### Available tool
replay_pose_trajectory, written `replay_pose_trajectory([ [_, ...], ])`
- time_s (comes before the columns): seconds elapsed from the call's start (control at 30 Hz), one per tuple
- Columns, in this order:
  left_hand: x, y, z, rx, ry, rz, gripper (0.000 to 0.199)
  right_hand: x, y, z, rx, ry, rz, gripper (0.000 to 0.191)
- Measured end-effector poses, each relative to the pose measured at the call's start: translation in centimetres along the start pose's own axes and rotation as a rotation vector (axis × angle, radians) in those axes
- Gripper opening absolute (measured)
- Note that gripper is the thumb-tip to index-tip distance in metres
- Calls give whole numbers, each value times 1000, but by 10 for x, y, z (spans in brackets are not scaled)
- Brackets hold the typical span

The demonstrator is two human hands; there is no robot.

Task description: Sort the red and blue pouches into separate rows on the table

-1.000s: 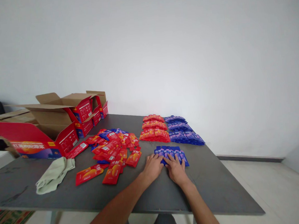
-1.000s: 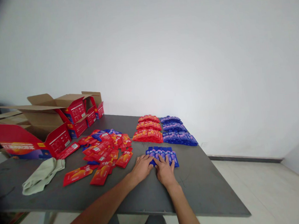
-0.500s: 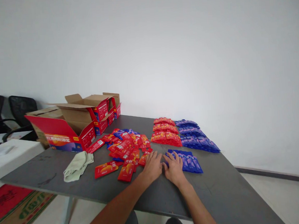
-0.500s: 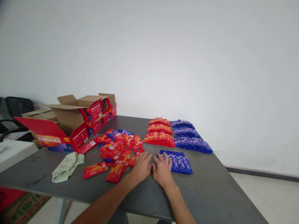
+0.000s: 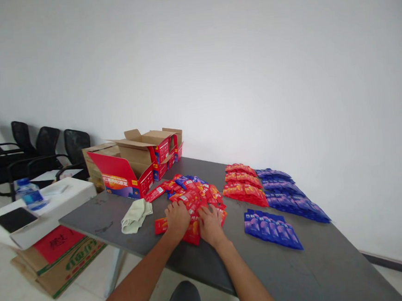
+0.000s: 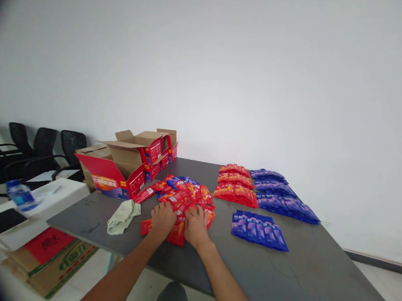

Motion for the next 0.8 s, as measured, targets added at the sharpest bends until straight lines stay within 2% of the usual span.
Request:
replay_pose_trajectory([
  [0.1,0,0,-13,39,65,7,38,5,-9,-19,19,34,-35,38],
  [0.2,2,-4,-18,25,63,-29,41,9,-17,-30,20,46,-64,40],
  [0.33,10,-12,-22,-52,117,-78,39,14,-25,-33,35,30,-85,43],
  [0.43,15,-15,-24,-192,160,-82,39,16,-27,-32,65,22,-72,45],
  [0.63,18,-11,-12,-575,58,104,47,24,-25,-28,137,37,5,53],
  [0.7,17,-9,-6,-675,24,156,49,29,-26,-26,160,21,43,50],
  [0.8,14,-9,-1,-828,-8,173,50,36,-26,-23,201,-1,106,39],
])
Point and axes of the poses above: each hand's wrist, its own x-axis towards the middle knuckle, its own y-axis out of the back of the hand, z = x × y, the point moved 1 cm from there along x, towards the middle knuckle, and after that the axes turned 2 degrees about -y, right-handed, at the moved point
